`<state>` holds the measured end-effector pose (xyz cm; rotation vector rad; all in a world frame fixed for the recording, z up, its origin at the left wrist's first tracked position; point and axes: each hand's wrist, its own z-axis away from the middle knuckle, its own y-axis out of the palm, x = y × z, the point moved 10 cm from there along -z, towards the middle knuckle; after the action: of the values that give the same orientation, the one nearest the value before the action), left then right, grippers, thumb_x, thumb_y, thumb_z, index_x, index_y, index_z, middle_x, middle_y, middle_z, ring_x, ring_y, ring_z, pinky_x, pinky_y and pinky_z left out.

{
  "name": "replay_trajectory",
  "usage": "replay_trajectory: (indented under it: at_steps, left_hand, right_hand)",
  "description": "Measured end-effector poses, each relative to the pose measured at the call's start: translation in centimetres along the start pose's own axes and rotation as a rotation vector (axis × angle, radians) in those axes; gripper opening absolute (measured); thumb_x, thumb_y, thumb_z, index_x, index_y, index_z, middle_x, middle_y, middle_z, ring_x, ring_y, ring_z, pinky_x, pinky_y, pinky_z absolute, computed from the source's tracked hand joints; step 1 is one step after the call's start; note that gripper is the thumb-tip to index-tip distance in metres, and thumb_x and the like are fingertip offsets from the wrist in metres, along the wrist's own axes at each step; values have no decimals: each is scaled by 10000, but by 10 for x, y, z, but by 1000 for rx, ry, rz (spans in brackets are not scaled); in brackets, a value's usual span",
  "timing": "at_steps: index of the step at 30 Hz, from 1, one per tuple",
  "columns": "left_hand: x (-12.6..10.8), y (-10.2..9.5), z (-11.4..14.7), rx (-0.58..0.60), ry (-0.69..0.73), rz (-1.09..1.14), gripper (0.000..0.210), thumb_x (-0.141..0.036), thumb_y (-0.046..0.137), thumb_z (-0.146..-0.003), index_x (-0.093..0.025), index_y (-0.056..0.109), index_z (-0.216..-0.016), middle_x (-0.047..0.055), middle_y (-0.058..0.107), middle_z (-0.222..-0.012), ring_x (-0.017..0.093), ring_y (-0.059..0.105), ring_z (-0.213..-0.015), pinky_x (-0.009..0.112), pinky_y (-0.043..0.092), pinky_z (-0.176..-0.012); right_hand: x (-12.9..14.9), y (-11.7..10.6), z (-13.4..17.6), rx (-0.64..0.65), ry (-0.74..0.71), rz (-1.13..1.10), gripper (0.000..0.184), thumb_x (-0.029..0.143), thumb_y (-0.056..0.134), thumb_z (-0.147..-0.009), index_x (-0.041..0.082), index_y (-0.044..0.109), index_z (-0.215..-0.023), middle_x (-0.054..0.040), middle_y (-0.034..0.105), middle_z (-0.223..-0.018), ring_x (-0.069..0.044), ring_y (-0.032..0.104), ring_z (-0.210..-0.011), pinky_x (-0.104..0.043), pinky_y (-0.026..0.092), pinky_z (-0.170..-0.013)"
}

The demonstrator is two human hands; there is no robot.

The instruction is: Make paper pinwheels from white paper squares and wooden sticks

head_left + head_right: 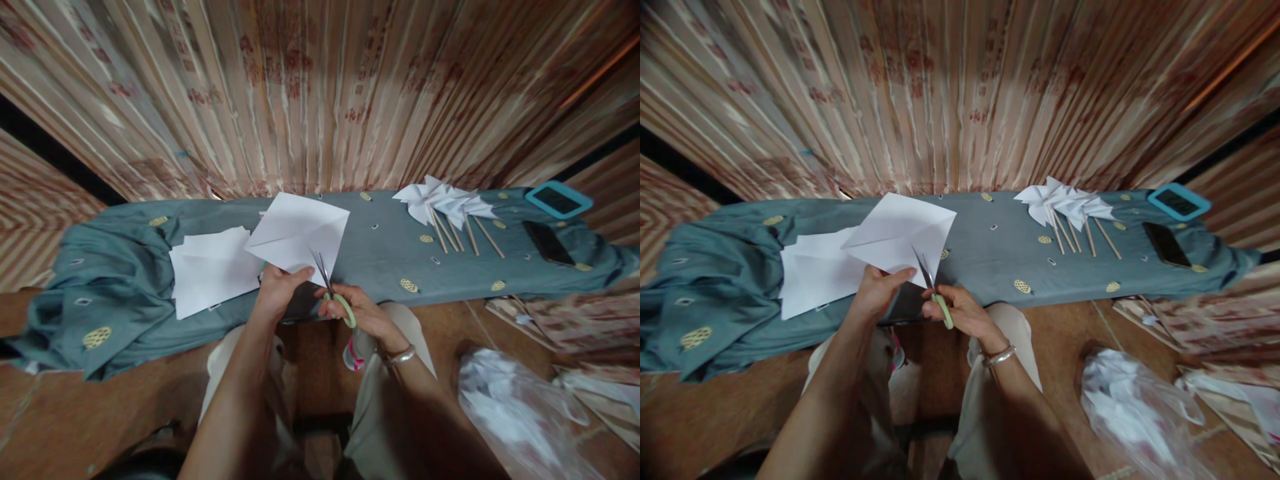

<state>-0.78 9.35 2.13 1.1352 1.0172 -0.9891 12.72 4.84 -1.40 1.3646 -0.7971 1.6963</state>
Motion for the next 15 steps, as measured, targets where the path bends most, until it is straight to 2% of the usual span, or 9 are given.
replay_trajectory:
  at_steps: [4, 6, 8, 11, 15]
  left_hand:
    - [-3, -12, -4, -33, 9, 56, 235, -245, 781, -494, -136, 631, -638, 14, 649, -642, 165, 597, -642, 297, 473, -673]
    - [-5, -15, -6, -42, 28, 56, 213, -241, 771, -503, -139, 621, -615, 12, 641, -615, 181, 618, -684, 302, 484, -702]
    - [-6, -17, -6, -52, 44, 47, 241, -225, 770, -482, -137, 638, -662, 15, 665, -648, 185, 631, -712, 302, 490, -723]
    - [-1, -13, -4, -46, 12, 10, 341, -193, 771, -426, -135, 658, -742, 21, 704, -724, 177, 631, -685, 296, 492, -701]
    - [13, 6, 3, 70, -74, -22, 270, -176, 703, -456, -151, 659, -721, 1, 692, -670, 165, 612, -612, 275, 480, -631]
  right_hand:
    - [0, -4, 11, 44, 35, 15, 615, 643, 672, -715, 128, 633, -1051, -41, 648, -795, -136, 578, -683, -273, 470, -642]
    - [2, -14, 17, 8, 31, 8, 613, 647, 674, -710, 134, 631, -1042, -39, 652, -796, -136, 580, -682, -269, 461, -637]
    - [5, -32, 21, -105, 0, -14, 622, 659, 674, -700, 140, 634, -1038, -39, 665, -788, -136, 583, -673, -264, 450, -626]
    - [8, -69, 26, -372, -82, -98, 633, 688, 652, -691, 152, 644, -1028, -54, 697, -798, -145, 592, -662, -262, 439, -598]
    - [5, -107, 28, -666, -154, -221, 617, 675, 664, -675, 165, 644, -1020, -58, 703, -830, -154, 606, -673, -265, 433, -588]
